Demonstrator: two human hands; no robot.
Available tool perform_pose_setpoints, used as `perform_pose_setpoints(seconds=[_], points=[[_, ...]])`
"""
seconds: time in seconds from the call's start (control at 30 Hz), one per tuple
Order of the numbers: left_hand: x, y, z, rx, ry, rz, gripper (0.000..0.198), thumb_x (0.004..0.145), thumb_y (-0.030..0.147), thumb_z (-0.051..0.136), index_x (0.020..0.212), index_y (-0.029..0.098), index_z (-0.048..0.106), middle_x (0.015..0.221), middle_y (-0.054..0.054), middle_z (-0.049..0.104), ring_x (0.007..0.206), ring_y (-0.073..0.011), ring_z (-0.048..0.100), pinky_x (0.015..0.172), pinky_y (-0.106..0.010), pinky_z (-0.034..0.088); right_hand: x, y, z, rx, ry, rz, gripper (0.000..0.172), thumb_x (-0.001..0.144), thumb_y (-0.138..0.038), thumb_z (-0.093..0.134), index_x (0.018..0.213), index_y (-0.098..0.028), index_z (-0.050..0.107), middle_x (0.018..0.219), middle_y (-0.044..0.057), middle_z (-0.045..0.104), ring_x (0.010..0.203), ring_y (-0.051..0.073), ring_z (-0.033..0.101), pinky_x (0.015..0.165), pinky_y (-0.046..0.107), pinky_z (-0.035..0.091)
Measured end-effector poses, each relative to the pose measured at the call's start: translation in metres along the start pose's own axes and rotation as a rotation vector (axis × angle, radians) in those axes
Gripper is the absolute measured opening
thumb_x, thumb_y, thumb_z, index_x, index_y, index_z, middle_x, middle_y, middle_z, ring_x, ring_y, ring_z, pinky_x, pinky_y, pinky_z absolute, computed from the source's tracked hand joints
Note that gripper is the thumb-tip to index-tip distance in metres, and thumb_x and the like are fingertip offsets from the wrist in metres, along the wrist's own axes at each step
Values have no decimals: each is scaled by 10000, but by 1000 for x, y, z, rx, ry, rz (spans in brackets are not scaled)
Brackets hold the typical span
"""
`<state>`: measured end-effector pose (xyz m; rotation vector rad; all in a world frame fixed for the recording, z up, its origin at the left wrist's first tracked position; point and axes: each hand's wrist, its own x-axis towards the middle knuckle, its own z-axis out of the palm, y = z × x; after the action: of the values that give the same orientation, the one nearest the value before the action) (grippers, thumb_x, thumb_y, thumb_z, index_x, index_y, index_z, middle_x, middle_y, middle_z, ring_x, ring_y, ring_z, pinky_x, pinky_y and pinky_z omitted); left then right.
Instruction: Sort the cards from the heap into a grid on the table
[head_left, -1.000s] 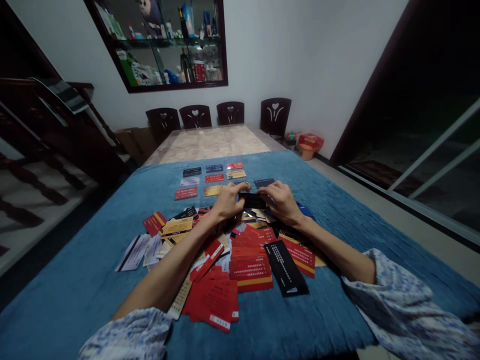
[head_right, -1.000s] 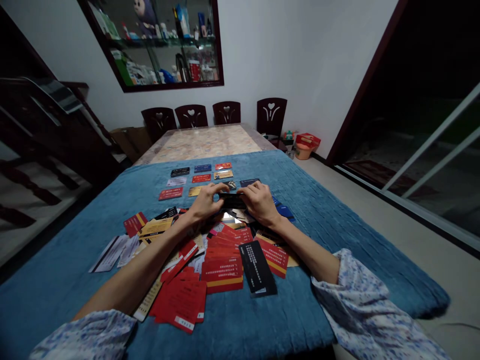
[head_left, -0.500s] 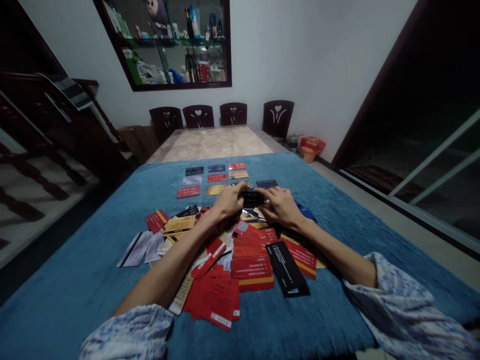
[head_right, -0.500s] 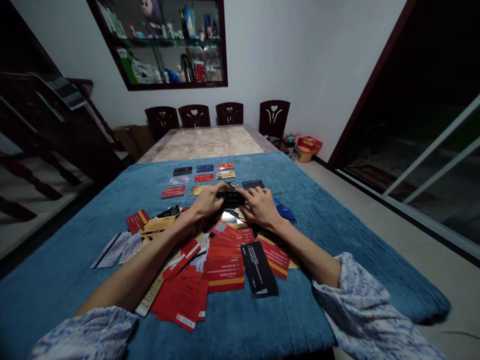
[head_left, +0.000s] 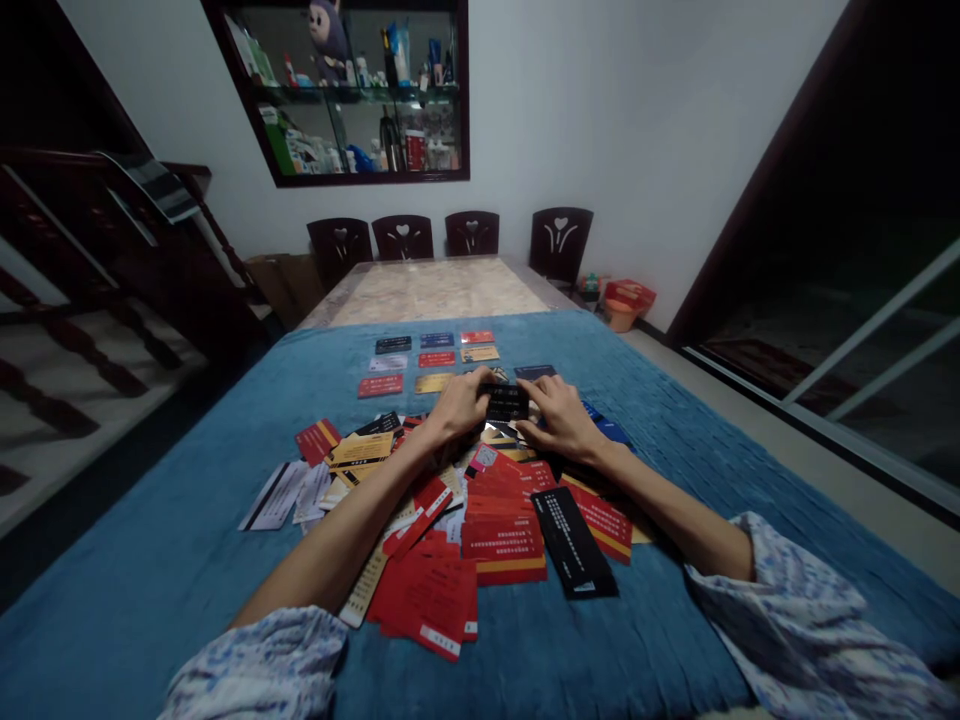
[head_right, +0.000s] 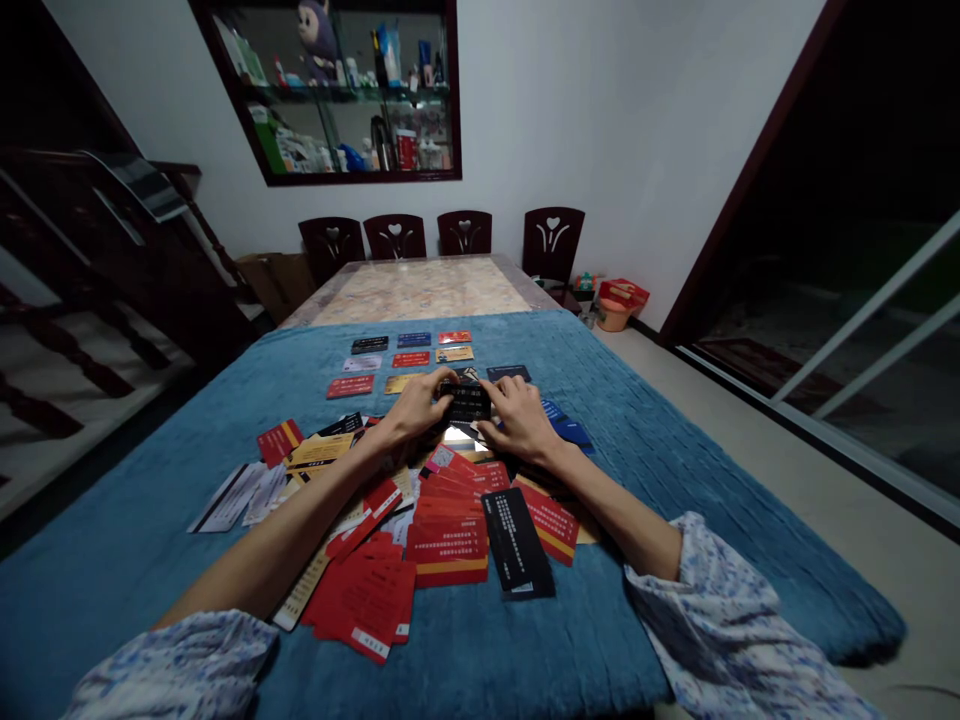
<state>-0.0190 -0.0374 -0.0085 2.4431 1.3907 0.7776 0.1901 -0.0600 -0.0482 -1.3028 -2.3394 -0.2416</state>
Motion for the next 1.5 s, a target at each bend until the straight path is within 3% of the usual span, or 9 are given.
perform_pose_setpoints(seconds=[0.27,0.5,0.93,1.3,1.5], points=[[2,-6,-2,-27,-35,26,326,778,136,556,1090,161,651,973,-72,724,888,-219,662,859,-329,503,1,4,2,1,18,-34,579,884,-383,523,1401,-122,506,1100,164,587,977,299,460,768,383,359],[1,-11,-5,94,-195,110,574,655,155,658,1220,174,560,1184,-117,644,1113,-301,582,954,-420,484,0,10,2,-34,3,-56,574,900,-426,517,1388,-124,520,1104,161,597,959,285,476,735,367,345],[-3,-12,-12,193,-208,157,459,772,230,659,1220,178,574,1203,-101,550,1120,-258,534,989,-378,448,-1,14,1,18,-35,-78,581,906,-481,517,1405,-183,519,1152,165,602,1003,301,491,776,398,388],[-6,-6,-26,335,-338,135,355,807,347,678,1130,202,653,1202,-97,581,1167,-289,480,978,-401,431,6,17,-3,27,-100,-130,485,912,-506,542,1315,-244,605,1153,142,615,1040,295,500,788,403,426],[-5,-7,-33,393,-405,113,315,809,329,643,1089,186,663,1203,-105,583,1167,-297,482,957,-408,439,18,17,-3,43,-182,-171,476,897,-493,570,1279,-213,628,1136,141,627,1028,290,515,784,404,437]])
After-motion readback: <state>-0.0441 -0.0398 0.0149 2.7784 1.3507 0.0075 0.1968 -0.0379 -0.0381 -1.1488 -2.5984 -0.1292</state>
